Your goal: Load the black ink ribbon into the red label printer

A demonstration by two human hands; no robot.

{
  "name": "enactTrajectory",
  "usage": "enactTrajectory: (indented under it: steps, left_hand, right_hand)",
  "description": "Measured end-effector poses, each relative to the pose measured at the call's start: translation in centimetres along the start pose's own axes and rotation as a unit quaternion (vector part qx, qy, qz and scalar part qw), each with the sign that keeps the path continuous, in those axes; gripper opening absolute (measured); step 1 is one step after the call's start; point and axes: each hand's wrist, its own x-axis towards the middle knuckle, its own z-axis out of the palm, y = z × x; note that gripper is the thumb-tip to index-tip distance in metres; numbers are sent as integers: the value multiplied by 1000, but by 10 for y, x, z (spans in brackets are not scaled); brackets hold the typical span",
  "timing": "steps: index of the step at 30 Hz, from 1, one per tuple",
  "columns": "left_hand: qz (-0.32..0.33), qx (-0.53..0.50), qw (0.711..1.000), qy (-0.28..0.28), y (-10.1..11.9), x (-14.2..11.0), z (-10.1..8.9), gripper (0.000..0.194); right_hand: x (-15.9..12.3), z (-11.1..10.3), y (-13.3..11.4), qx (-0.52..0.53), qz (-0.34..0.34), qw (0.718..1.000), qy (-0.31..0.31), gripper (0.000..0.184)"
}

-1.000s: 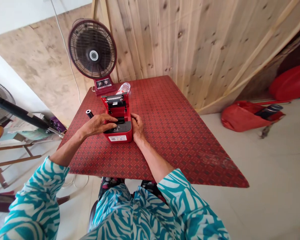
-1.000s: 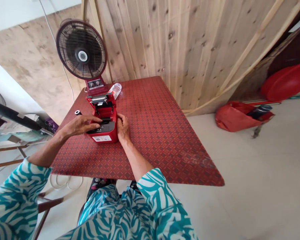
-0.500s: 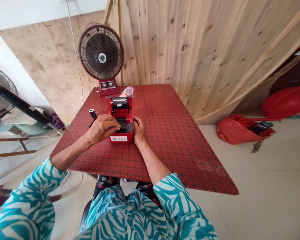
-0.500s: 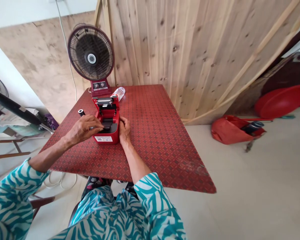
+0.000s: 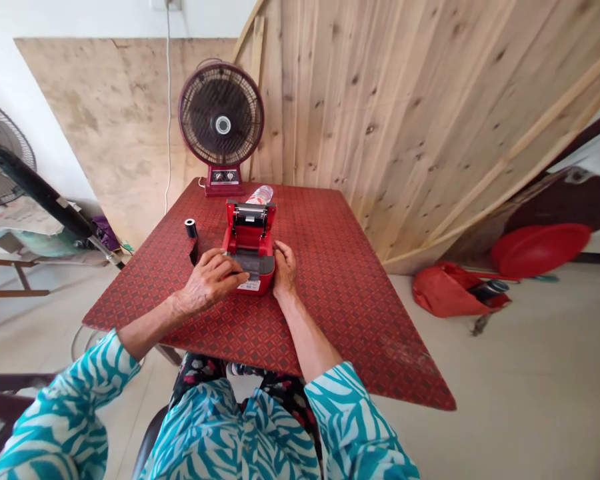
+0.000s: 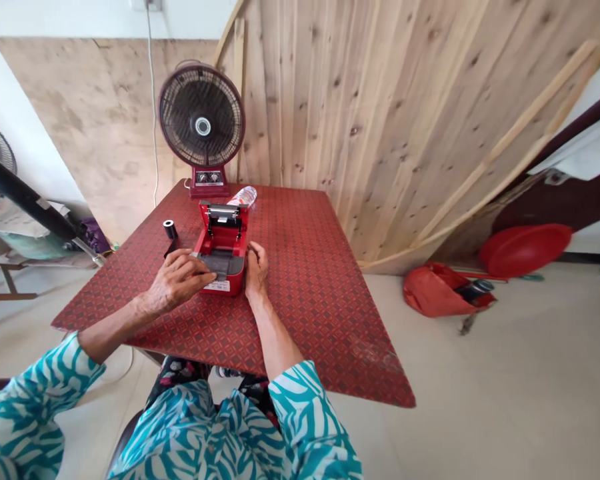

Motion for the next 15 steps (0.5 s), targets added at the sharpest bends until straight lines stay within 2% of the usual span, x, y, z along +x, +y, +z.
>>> enactTrajectory:
  steps: [4, 8, 11, 15]
  left_hand:
    - [2, 23, 999, 23, 5, -4, 3, 26]
    - [0, 34, 998, 48, 10, -6, 7, 22]
    - [-1, 40, 997, 72, 13, -8, 11, 18]
    - [-31, -7, 998, 55, 14, -11, 15, 24]
  right_hand:
    - [34, 7, -23, -35, -35, 999, -14, 50]
    - [63, 21, -55, -67, -73, 991, -88, 56]
    - [57, 21, -69, -87, -106, 984, -110, 52]
    - [20, -2, -67, -136, -188, 966, -113, 40]
